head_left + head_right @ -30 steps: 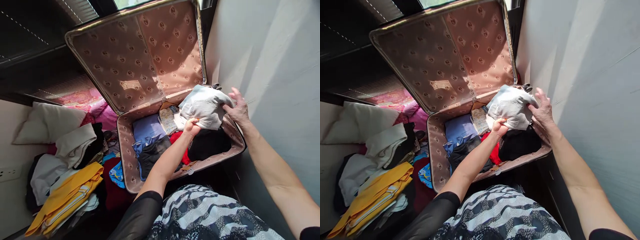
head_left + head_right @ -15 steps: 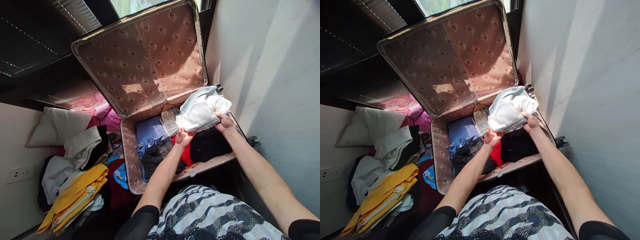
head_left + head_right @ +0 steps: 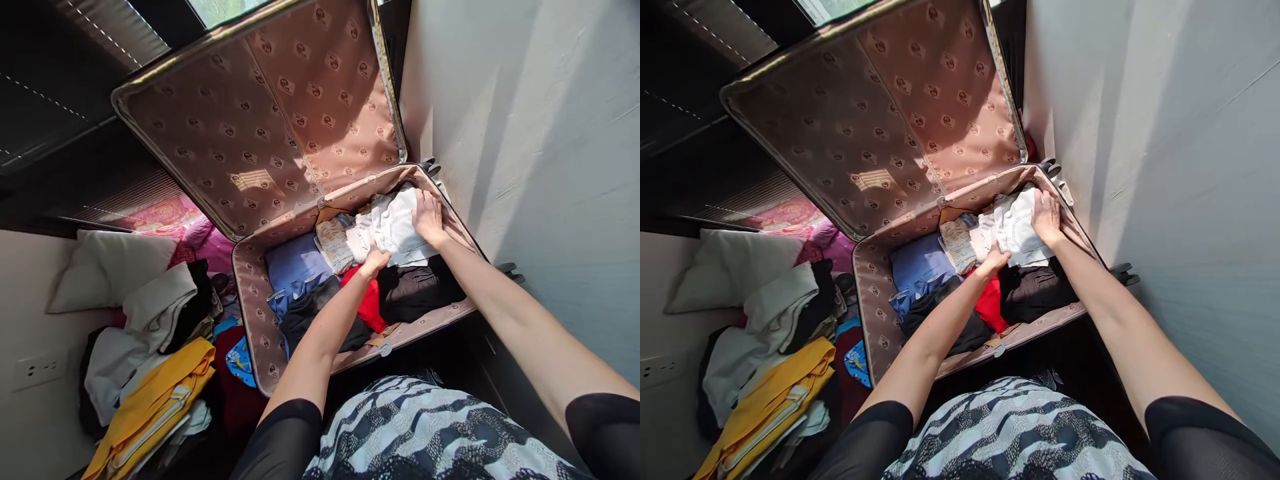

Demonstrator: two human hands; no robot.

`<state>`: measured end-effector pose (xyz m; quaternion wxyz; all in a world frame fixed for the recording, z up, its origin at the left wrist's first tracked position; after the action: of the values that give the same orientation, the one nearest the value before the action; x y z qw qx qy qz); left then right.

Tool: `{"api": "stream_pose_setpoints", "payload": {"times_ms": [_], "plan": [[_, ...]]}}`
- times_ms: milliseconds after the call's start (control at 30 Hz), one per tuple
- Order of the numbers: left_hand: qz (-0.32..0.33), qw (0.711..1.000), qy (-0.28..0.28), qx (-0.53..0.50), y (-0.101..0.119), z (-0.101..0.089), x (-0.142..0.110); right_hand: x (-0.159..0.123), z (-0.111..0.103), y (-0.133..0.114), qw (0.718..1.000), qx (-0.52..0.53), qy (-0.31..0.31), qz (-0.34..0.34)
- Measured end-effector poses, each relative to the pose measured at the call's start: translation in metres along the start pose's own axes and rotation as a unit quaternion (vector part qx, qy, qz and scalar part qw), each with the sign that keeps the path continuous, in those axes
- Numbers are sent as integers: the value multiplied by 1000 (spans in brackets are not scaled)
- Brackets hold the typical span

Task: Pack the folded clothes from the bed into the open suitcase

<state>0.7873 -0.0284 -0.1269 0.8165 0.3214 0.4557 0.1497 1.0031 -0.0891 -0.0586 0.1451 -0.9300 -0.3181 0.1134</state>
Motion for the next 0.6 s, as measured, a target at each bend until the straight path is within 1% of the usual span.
{"api": "stream_pose_setpoints", "payload": {"times_ms": [67, 100, 133, 200, 267, 300, 367, 433, 467, 533, 600], "plan": [[55, 991, 20, 118, 12, -9, -10, -25, 12, -9, 998, -54, 10, -21], [96, 980, 13, 172, 22, -8, -15, -37, 19, -15, 996, -76, 11, -38], [142, 968, -9, 208, 34, -3, -20, -48, 26, -20, 994, -90, 8, -59], [221, 946, -64, 228, 55, 12, -26, -61, 39, -29, 991, -91, -6, -103], [262, 926, -119, 246, 67, 27, -22, -61, 48, -31, 988, -82, -8, -129], [272, 912, -148, 268, 68, 35, -16, -56, 51, -29, 989, -74, -5, -128], [276, 881, -198, 329, 60, 44, 1, -40, 58, -19, 992, -58, 3, -111], [256, 859, -223, 384, 45, 42, 25, -24, 70, -10, 994, -46, 0, -99], [243, 856, -220, 400, 38, 37, 38, -16, 77, -6, 994, -45, -5, -98], [225, 858, -195, 418, 28, 25, 61, -3, 91, 1, 993, -46, -21, -103], [223, 857, -170, 432, 24, 20, 75, 8, 102, 7, 993, -45, -42, -104]]}}
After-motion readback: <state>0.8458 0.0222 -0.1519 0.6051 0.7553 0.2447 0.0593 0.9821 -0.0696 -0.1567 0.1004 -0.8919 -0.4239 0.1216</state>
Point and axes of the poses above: each hand's wrist, its own x-axis towards the middle knuckle, its own z-axis out of the palm, y = z × x, the point moved 9 cm from there along x, towards the middle knuckle, and after that the axes turned 15 degrees about -x, right-handed, at the moved point
